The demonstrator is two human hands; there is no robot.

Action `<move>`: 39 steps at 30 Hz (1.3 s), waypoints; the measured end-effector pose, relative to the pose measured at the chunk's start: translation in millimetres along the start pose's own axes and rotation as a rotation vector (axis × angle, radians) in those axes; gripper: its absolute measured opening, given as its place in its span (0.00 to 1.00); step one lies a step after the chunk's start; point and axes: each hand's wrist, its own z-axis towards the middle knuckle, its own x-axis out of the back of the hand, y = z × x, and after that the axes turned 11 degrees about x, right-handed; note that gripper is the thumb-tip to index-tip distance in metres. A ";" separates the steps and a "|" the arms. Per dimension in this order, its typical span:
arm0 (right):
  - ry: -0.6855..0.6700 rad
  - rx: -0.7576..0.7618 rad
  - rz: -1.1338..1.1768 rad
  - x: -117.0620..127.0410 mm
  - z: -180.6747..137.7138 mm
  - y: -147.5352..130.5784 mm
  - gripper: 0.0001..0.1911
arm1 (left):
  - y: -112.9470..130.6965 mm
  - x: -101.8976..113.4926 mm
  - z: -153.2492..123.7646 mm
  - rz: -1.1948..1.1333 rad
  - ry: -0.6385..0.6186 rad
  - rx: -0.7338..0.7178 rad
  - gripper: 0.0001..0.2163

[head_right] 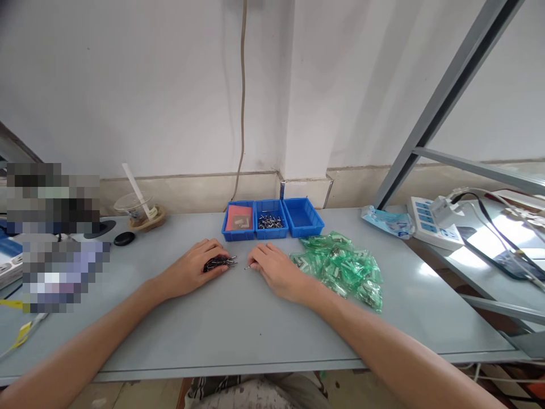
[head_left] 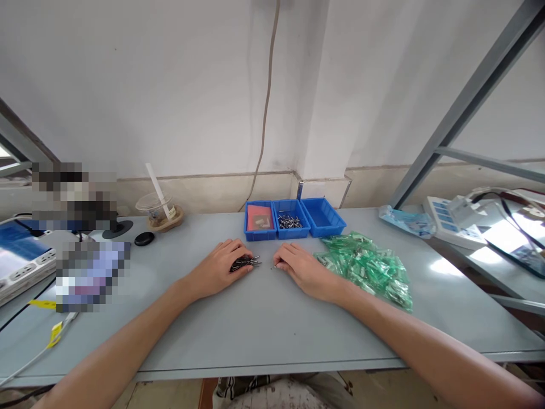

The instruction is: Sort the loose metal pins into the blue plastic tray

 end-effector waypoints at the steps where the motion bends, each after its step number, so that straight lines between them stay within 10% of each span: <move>1: 0.035 -0.048 0.048 0.8 0.8 0.1 0.10 | 0.2 0.2 -0.1 -0.004 -0.001 -0.002 0.09; 14: 0.345 -0.398 0.512 8.2 8.6 12.4 0.15 | 0.2 0.7 -1.3 -0.014 -0.005 0.004 0.10; 39: 0.372 -0.271 0.165 7.6 7.3 2.5 0.05 | 2.1 1.1 -2.5 -0.006 -0.010 0.016 0.11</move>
